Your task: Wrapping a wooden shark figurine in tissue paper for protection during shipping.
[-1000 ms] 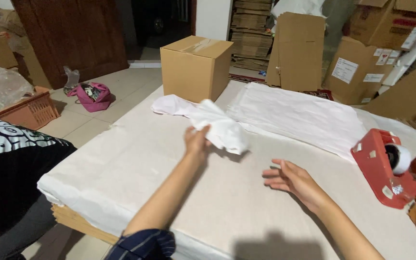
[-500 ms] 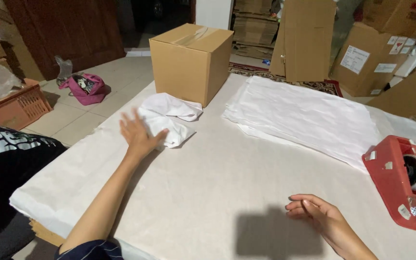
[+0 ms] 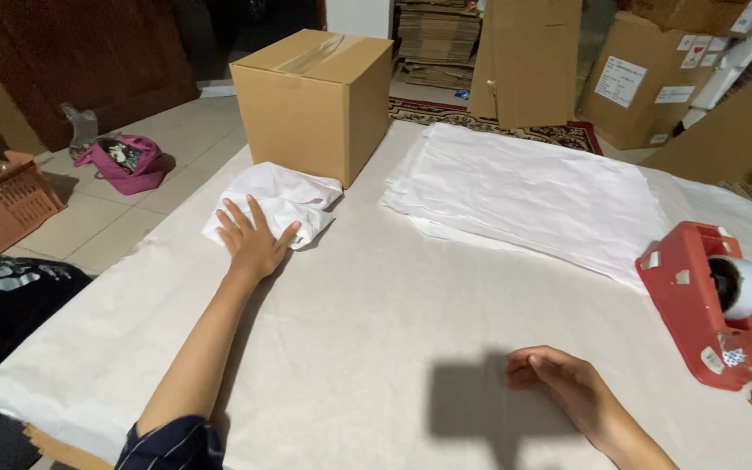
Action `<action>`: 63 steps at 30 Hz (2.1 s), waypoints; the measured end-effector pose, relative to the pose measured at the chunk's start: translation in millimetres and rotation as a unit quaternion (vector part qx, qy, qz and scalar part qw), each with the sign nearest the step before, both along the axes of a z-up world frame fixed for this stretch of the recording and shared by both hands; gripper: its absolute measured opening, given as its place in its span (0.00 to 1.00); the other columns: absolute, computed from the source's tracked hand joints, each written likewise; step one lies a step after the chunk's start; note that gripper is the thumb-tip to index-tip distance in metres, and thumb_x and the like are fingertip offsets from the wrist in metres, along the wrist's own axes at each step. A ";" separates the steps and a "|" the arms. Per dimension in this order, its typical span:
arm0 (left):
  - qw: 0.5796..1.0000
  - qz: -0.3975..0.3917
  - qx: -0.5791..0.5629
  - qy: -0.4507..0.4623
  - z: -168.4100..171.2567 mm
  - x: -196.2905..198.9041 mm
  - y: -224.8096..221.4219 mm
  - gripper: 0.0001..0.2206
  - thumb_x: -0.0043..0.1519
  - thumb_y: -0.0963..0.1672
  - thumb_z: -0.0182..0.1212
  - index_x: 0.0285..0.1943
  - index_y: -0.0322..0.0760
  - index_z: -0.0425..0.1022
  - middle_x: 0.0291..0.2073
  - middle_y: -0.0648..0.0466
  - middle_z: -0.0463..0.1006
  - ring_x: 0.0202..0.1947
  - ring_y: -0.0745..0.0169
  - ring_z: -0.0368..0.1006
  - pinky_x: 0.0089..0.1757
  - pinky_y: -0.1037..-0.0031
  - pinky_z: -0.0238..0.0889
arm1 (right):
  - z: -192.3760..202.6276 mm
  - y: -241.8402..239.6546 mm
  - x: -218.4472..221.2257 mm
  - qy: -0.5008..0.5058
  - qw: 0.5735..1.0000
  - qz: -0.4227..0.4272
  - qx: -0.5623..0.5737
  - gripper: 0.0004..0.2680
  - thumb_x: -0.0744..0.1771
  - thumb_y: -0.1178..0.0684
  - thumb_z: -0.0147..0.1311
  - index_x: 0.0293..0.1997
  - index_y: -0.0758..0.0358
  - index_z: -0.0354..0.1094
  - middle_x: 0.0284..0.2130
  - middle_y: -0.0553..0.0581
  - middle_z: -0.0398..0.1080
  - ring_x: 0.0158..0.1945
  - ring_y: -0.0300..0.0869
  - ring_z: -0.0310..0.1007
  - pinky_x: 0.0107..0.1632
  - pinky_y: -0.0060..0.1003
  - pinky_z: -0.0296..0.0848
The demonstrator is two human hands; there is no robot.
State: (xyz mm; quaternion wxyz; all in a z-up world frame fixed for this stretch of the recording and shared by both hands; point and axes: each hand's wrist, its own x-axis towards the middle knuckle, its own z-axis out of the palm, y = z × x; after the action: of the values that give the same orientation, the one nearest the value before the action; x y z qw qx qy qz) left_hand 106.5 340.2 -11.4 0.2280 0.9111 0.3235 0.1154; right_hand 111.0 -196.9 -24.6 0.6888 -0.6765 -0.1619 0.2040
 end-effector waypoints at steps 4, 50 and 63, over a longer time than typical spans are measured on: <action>0.994 -0.001 0.056 0.089 8.8 -12.2 0.7 0.55 0.53 0.71 0.32 0.82 0.47 0.17 0.78 0.39 0.13 0.76 0.30 0.10 0.69 0.42 0.16 | -5.7 -2.8 3.8 -0.001 1.000 0.010 -0.005 0.16 0.67 0.53 0.51 0.45 0.84 0.79 0.38 0.75 0.82 0.42 0.58 0.83 0.51 0.48 0.79; 0.810 -0.355 0.421 -0.202 -54.7 267.5 -321.9 0.09 0.52 0.39 0.57 0.39 0.41 0.78 0.34 0.54 0.79 0.41 0.50 0.73 0.40 0.60 0.66 | 58.9 -185.1 53.4 -0.190 0.764 -0.351 -0.507 0.32 0.59 0.32 0.62 0.67 0.58 0.64 0.56 0.71 0.71 0.62 0.65 0.65 0.62 0.54 0.64; 0.800 -0.285 0.404 -0.339 -82.7 282.3 -313.0 0.02 0.58 0.43 0.65 0.34 0.50 0.79 0.27 0.62 0.81 0.37 0.61 0.78 0.47 0.66 0.68 | 31.5 -160.5 71.4 -0.115 0.776 -0.504 -0.361 0.31 0.57 0.35 0.72 0.58 0.64 0.65 0.49 0.74 0.75 0.58 0.66 0.72 0.59 0.59 0.70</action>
State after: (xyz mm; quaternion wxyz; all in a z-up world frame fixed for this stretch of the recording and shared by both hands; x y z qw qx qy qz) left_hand 388.8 27.2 -94.0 -0.0428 0.8746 -0.1249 0.4666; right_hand 182.4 -357.3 7.0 0.3749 -0.8788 0.2098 -0.2077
